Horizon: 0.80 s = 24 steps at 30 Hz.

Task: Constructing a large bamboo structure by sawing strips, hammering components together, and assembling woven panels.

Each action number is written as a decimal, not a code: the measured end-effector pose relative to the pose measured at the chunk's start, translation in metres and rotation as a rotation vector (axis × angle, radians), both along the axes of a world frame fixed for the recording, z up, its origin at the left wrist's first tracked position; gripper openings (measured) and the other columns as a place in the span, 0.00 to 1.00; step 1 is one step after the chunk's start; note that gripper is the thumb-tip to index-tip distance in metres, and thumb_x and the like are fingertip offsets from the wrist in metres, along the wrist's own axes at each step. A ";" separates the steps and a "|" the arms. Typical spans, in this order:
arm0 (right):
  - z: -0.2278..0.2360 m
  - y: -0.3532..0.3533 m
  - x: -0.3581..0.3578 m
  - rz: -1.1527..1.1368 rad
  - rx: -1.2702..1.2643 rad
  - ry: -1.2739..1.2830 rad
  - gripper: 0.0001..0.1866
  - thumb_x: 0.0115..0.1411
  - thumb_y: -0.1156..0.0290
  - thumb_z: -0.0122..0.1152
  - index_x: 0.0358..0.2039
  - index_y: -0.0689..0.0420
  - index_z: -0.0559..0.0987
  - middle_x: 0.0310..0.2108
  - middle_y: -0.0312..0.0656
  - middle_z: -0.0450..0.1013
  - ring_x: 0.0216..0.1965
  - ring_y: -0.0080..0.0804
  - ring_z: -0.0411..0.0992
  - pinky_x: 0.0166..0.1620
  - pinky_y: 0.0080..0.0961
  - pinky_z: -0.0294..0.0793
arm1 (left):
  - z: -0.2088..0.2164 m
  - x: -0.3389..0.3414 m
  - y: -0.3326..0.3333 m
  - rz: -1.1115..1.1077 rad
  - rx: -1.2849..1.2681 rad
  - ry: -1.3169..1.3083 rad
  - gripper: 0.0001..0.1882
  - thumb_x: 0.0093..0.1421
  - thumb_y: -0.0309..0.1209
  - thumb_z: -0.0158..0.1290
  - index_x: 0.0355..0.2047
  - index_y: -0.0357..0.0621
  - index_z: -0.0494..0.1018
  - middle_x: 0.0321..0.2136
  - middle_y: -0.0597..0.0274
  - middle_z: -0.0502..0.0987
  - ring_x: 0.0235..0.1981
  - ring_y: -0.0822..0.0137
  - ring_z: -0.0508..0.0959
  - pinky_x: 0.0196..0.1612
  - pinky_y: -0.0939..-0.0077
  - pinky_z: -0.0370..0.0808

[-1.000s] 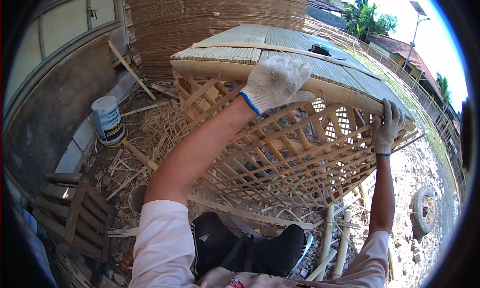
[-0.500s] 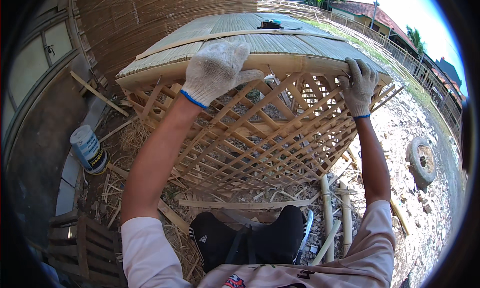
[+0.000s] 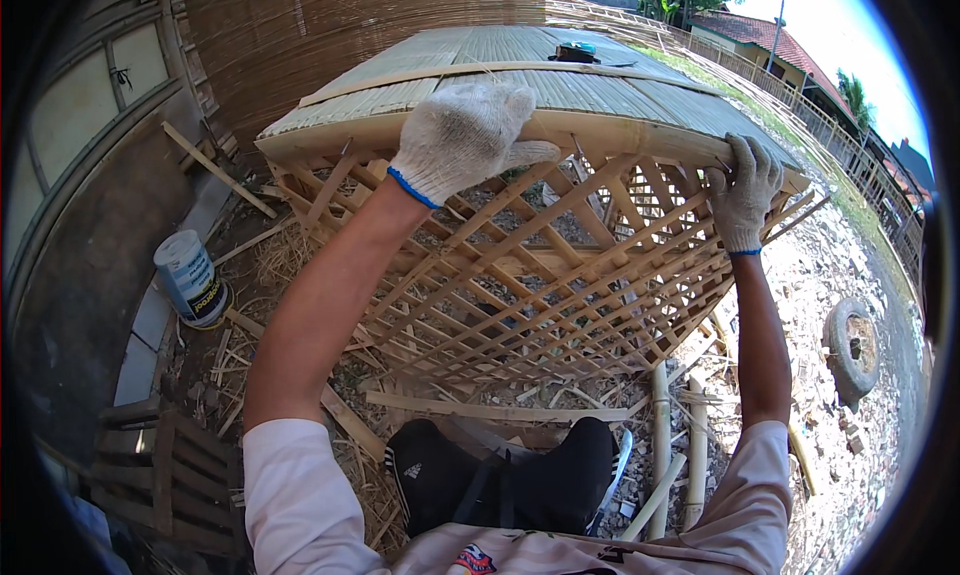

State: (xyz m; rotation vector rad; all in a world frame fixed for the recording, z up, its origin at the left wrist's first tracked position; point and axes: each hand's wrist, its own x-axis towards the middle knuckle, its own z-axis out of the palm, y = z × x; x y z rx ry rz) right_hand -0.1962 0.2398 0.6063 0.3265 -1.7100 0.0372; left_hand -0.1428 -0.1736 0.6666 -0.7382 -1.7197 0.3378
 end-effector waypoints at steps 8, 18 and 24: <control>0.004 -0.012 -0.003 0.164 -0.011 0.021 0.35 0.52 0.56 0.76 0.60 0.43 0.75 0.57 0.39 0.70 0.63 0.47 0.64 0.71 0.53 0.53 | -0.002 0.003 -0.005 -0.048 0.041 -0.034 0.33 0.57 0.61 0.64 0.45 0.42 0.81 0.31 0.57 0.84 0.31 0.59 0.85 0.33 0.68 0.83; 0.008 -0.094 0.041 0.412 -0.137 0.223 0.33 0.59 0.60 0.65 0.66 0.48 0.70 0.64 0.41 0.68 0.68 0.46 0.62 0.74 0.58 0.48 | 0.002 0.007 0.001 -0.024 0.073 -0.089 0.33 0.54 0.54 0.70 0.52 0.42 0.81 0.42 0.52 0.86 0.39 0.57 0.87 0.41 0.66 0.85; 0.041 -0.163 0.026 0.437 -0.030 0.138 0.22 0.56 0.64 0.65 0.51 0.53 0.79 0.50 0.43 0.76 0.58 0.43 0.71 0.68 0.51 0.62 | 0.005 0.016 0.007 0.049 0.094 -0.229 0.32 0.54 0.47 0.72 0.55 0.43 0.79 0.45 0.50 0.85 0.42 0.52 0.86 0.45 0.62 0.83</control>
